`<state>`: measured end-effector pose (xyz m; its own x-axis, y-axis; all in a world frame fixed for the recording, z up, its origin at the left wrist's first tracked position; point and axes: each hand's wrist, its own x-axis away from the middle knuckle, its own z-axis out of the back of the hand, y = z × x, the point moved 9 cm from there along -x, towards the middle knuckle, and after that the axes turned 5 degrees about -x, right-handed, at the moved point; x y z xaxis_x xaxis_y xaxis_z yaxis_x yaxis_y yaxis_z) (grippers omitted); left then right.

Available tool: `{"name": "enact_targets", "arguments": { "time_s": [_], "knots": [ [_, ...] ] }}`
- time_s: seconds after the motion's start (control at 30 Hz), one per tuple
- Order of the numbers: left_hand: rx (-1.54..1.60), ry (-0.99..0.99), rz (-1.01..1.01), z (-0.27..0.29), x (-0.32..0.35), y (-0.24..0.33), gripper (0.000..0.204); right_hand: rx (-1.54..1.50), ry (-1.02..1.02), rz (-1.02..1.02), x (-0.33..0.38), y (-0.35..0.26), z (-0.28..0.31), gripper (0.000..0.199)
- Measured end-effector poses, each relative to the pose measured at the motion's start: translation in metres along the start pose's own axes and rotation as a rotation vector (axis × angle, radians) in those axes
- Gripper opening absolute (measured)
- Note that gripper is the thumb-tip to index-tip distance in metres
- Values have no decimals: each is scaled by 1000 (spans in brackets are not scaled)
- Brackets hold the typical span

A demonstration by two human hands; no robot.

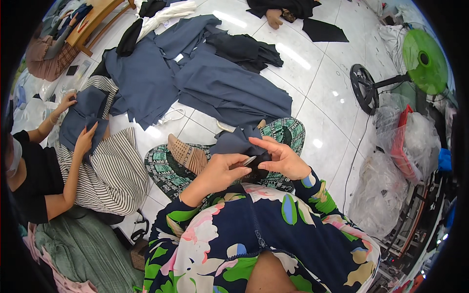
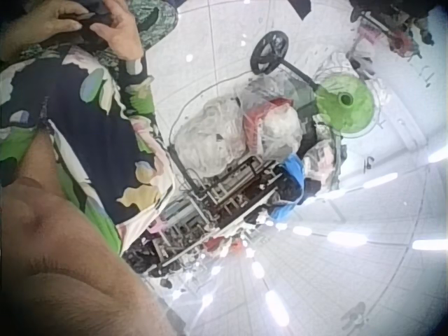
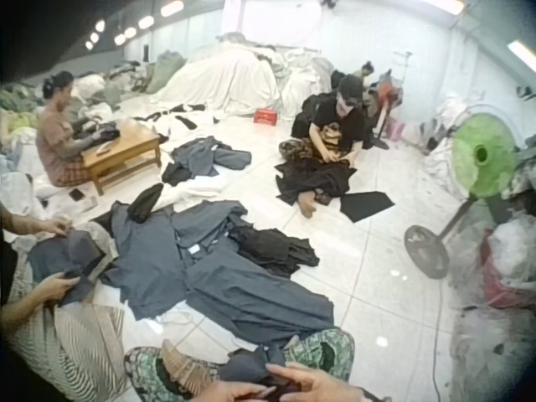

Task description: The person sorts through fabric pieces on the floor and trims loose threads from garment pieces using thread snips.

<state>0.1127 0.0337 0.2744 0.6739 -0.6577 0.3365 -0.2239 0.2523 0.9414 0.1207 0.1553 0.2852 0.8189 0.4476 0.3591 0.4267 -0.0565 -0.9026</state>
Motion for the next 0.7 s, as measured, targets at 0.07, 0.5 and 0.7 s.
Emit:
{"name": "enact_targets", "arguments": {
  "time_s": [0.07,0.5,0.7],
  "knots": [
    [22,6,-12,-2,-2,-3,26,-1,-8,9,0,-1,-2,66],
    [-7,8,-51,-5,-4,-3,25,-63,-60,53,-2,-8,-12,65],
    [-13,-4,-54,-7,-4,-4,24,-70,-63,35,-2,0,-9,64]
  ]
}}
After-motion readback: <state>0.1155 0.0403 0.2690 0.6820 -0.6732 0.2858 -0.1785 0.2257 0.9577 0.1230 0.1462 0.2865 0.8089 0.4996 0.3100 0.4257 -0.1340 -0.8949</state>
